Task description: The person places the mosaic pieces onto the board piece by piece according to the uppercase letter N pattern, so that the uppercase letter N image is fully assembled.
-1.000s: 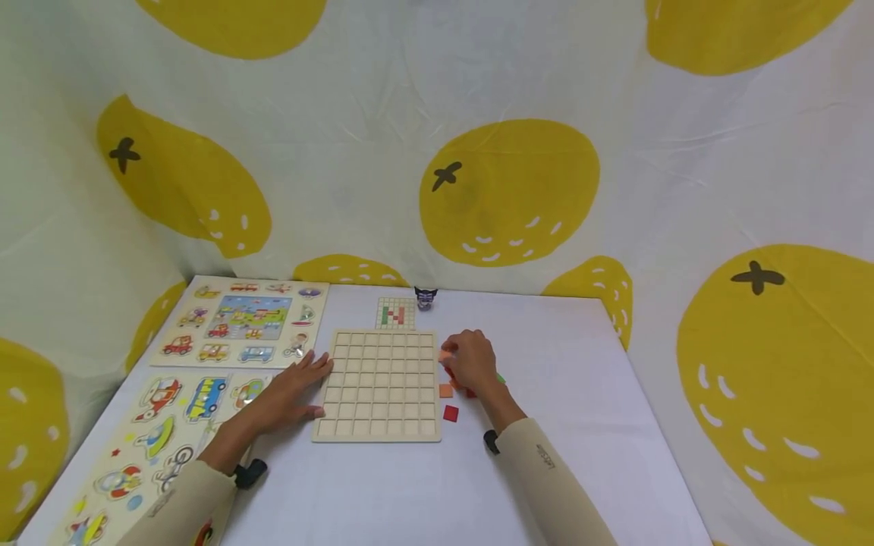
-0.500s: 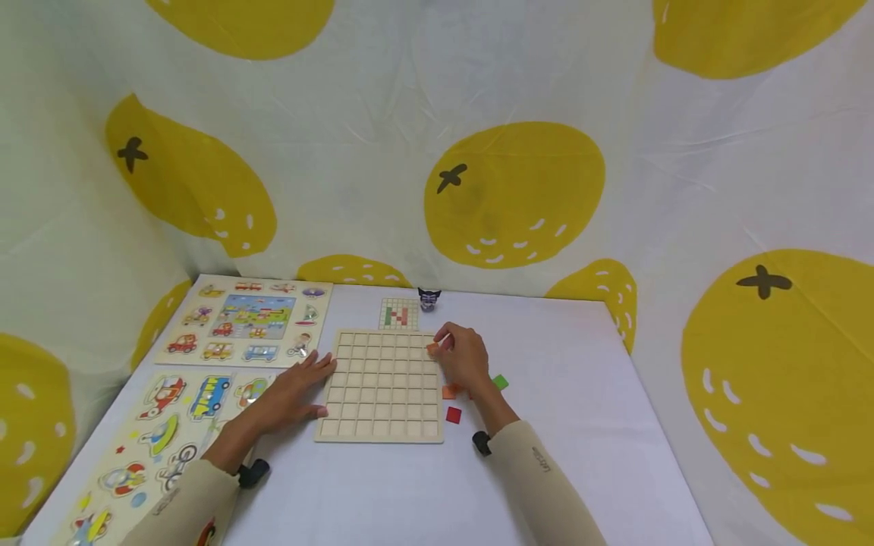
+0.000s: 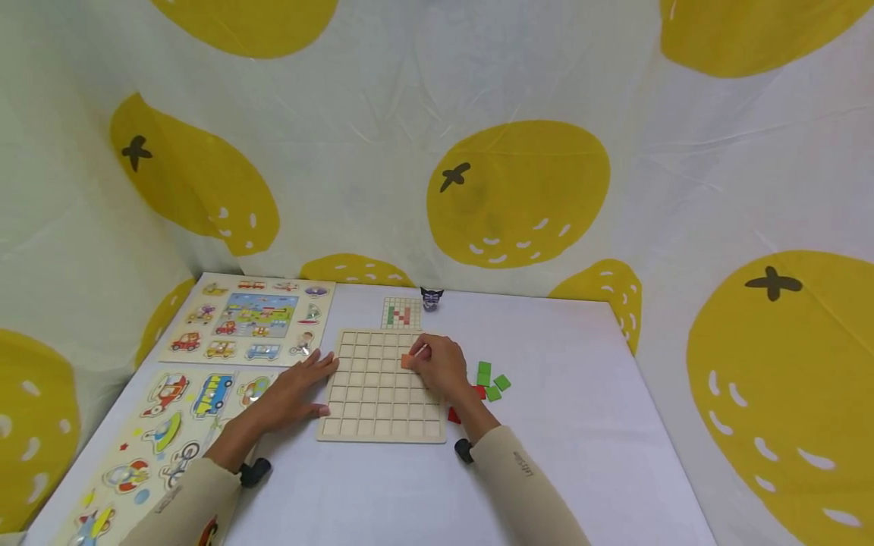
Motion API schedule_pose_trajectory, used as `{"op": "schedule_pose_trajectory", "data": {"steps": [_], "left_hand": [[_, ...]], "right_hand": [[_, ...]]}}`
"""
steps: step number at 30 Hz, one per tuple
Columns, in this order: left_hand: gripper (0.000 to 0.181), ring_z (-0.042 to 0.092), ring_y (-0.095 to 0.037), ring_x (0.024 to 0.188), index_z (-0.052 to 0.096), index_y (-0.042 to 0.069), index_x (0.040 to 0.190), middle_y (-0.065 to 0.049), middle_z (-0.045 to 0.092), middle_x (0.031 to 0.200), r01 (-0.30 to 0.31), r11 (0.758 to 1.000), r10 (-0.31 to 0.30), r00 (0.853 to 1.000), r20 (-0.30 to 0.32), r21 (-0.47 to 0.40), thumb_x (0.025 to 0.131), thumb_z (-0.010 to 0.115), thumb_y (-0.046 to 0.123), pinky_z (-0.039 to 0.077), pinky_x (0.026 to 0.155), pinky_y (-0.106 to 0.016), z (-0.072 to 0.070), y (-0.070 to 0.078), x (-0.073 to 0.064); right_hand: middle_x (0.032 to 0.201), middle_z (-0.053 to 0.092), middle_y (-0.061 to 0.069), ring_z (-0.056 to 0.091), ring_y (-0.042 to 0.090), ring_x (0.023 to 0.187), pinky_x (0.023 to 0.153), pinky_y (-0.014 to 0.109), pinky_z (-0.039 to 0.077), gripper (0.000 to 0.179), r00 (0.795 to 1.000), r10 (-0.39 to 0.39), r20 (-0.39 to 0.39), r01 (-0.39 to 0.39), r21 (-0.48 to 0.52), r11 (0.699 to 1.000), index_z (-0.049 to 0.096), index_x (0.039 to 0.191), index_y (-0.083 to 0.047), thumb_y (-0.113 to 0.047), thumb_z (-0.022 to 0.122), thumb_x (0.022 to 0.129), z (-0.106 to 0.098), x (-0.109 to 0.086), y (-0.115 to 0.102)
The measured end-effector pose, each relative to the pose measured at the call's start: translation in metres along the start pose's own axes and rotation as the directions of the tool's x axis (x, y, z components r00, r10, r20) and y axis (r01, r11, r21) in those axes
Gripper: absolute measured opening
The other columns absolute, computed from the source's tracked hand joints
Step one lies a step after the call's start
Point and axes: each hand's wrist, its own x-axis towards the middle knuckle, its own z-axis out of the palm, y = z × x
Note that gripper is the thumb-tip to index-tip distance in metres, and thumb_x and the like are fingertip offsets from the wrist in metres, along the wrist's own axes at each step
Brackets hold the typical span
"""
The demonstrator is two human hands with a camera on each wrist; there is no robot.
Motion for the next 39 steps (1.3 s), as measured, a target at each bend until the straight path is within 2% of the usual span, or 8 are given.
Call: {"op": "schedule_pose_trajectory", "data": {"steps": [12,17,23,26,31,39], "left_hand": [[0.091,0.028,-0.049,0.160,0.047,0.003,0.159,-0.018,0.043,0.168,0.014,1.000,-0.014,1.000,-0.002,0.001,0.083,0.090,0.028,0.029,0.126,-0.068,0.003,-0.002,0.002],[0.091,0.028,-0.048,0.160,0.047,0.003,0.159,-0.018,0.042,0.168,0.014,1.000,-0.014,1.000,-0.004,-0.008,0.083,0.090,0.028,0.029,0.126,-0.068,0.005,-0.002,0.002],[0.090,0.028,-0.048,0.160,0.047,0.004,0.159,-0.018,0.042,0.168,0.019,1.000,-0.019,1.000,-0.002,-0.008,0.084,0.090,0.028,0.029,0.126,-0.068,0.004,-0.002,0.001],[0.090,0.028,-0.049,0.160,0.047,0.003,0.159,-0.018,0.042,0.168,0.019,1.000,-0.019,1.000,-0.003,-0.009,0.085,0.089,0.028,0.029,0.126,-0.068,0.002,-0.001,-0.001],[0.089,0.027,-0.049,0.160,0.046,0.002,0.159,-0.019,0.041,0.168,0.015,0.999,-0.015,1.000,-0.006,-0.031,0.085,0.090,0.025,0.028,0.126,-0.069,0.001,0.000,-0.001],[0.091,0.025,-0.047,0.162,0.044,0.004,0.161,-0.016,0.039,0.170,0.032,0.999,-0.032,0.999,0.008,-0.014,0.085,0.089,0.026,0.026,0.128,-0.068,0.004,-0.002,-0.001]], "right_hand": [[0.079,0.063,-0.003,0.056,0.019,0.088,0.075,0.032,0.043,0.007,1.000,-0.003,0.031,0.007,-0.115,0.993,0.076,0.091,-0.025,-0.023,0.082,0.094,0.010,0.004,-0.008],[0.080,0.065,-0.004,0.056,0.019,0.089,0.076,0.033,0.045,0.007,0.998,0.003,0.055,0.003,-0.107,0.994,0.078,0.090,-0.023,-0.018,0.082,0.093,0.008,0.001,-0.011],[0.086,0.070,-0.006,0.059,0.017,0.092,0.083,0.036,0.050,0.015,0.998,-0.047,0.046,0.049,-0.051,0.997,0.079,0.099,-0.023,-0.011,0.082,0.090,-0.005,-0.006,-0.004],[0.090,0.072,-0.006,0.061,0.017,0.094,0.086,0.036,0.053,0.015,0.999,-0.046,0.026,0.047,-0.028,0.999,0.079,0.103,-0.022,-0.012,0.082,0.091,-0.015,-0.010,0.003],[0.093,0.073,-0.004,0.063,0.020,0.097,0.087,0.036,0.055,0.016,1.000,-0.008,0.010,0.008,-0.018,1.000,0.079,0.106,-0.020,-0.013,0.082,0.092,-0.035,-0.018,0.018],[0.096,0.071,-0.002,0.059,0.023,0.104,0.074,0.028,0.056,0.019,0.997,0.077,0.031,-0.076,-0.042,0.996,0.080,0.106,-0.020,-0.013,0.085,0.089,-0.051,-0.034,0.037]]}}
